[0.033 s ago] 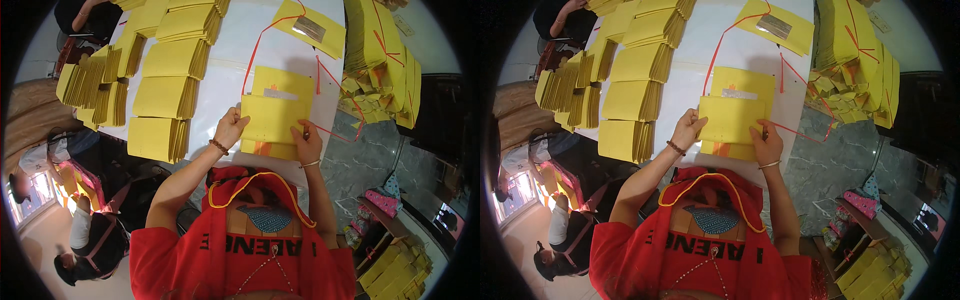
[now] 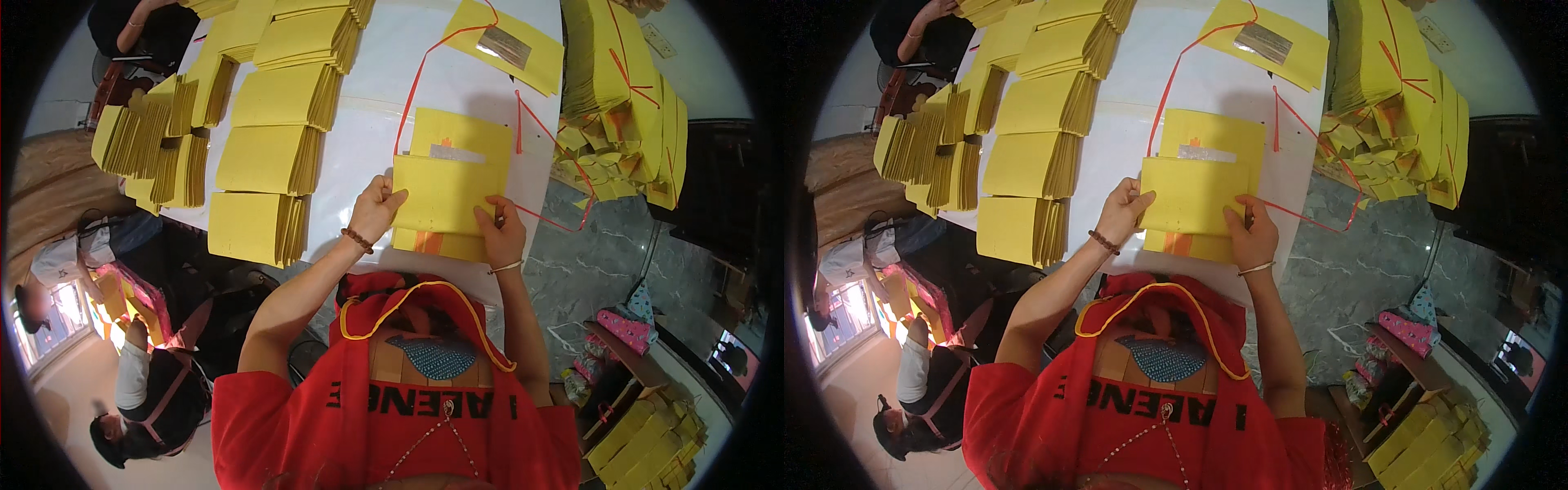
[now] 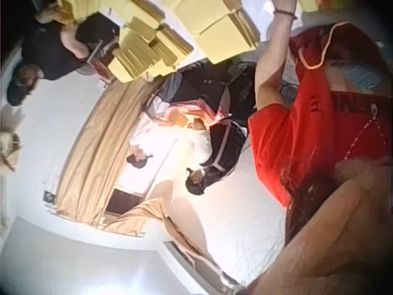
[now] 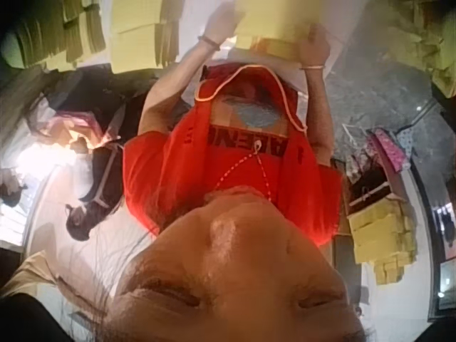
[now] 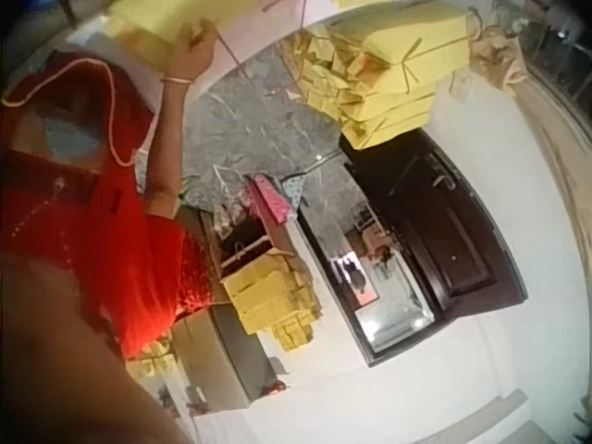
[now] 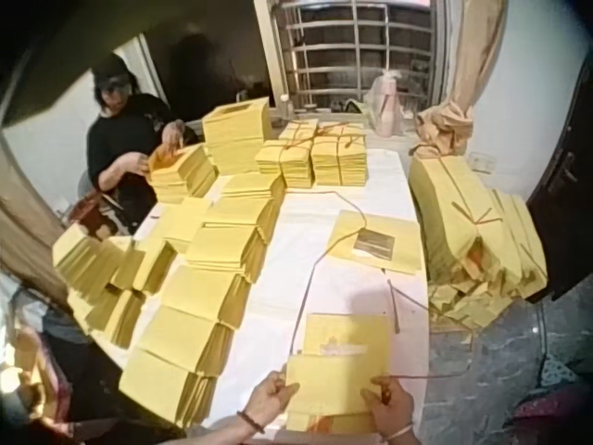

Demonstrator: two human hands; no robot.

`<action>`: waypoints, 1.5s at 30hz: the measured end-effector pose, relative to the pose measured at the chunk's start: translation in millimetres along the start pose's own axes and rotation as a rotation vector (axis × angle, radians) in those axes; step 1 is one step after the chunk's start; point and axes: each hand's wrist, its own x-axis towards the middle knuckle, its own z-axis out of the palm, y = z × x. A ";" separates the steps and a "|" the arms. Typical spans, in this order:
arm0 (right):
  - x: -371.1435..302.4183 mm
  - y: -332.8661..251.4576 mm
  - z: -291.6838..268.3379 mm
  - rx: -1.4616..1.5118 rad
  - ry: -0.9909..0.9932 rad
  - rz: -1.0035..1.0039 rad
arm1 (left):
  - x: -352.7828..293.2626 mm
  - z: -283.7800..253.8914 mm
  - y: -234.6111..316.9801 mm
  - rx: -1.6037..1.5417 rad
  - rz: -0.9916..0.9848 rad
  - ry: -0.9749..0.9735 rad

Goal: Folding sheets of yellow joss paper and organizing them into stacks.

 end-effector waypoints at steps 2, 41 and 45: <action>0.9 4.5 1.5 -0.017 0.001 -0.041 | 3.0 -0.8 -4.6 -0.070 -0.032 0.001; -25.6 -4.5 41.3 -0.434 -0.147 -0.524 | -25.6 60.8 -24.1 -0.230 0.142 -0.512; -20.6 3.6 37.5 -0.209 -0.235 -0.397 | -2.6 45.9 -18.2 1.333 0.961 -0.461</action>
